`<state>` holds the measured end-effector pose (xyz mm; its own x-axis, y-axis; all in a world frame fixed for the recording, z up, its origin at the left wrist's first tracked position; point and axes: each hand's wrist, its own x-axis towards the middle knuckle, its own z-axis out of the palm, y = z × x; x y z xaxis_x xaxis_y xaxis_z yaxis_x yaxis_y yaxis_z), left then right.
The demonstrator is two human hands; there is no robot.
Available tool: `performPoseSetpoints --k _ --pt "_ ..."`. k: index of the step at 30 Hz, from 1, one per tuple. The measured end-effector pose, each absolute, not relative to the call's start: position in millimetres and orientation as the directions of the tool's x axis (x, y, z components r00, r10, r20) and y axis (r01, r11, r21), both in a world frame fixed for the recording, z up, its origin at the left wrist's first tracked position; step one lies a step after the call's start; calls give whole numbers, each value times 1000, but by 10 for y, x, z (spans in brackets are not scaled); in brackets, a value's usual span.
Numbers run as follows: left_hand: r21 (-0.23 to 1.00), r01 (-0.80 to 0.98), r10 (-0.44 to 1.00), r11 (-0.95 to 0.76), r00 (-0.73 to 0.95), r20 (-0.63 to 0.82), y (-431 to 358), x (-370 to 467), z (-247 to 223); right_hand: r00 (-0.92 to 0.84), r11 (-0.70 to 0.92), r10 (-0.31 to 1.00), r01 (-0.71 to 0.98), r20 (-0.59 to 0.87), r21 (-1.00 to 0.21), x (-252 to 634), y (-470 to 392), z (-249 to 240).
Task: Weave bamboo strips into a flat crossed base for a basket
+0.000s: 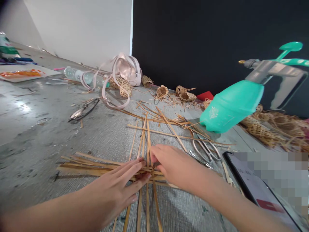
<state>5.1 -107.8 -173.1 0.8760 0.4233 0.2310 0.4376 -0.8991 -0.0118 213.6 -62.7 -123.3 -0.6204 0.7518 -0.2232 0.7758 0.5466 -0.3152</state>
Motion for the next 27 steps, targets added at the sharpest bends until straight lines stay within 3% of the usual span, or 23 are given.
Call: performPoseSetpoints --k 3,7,12,17,27 --pt "5 470 457 -882 855 245 -1089 58 -1761 -657 612 737 749 -159 -255 2195 -693 -1309" --pt "27 469 462 -883 856 231 -1090 58 -1720 -824 819 566 558 32 -138 2282 -697 -1379" --pt "28 483 475 -875 848 234 -1090 52 -1727 -913 924 383 380 140 -45 2300 -627 -1416" --pt "3 471 456 -882 852 258 -1094 62 -1754 -940 956 266 286 215 71 2298 -643 -1459" --pt "35 448 444 -893 868 221 -1082 70 -1713 -948 965 204 237 244 113 2324 -643 -1499"
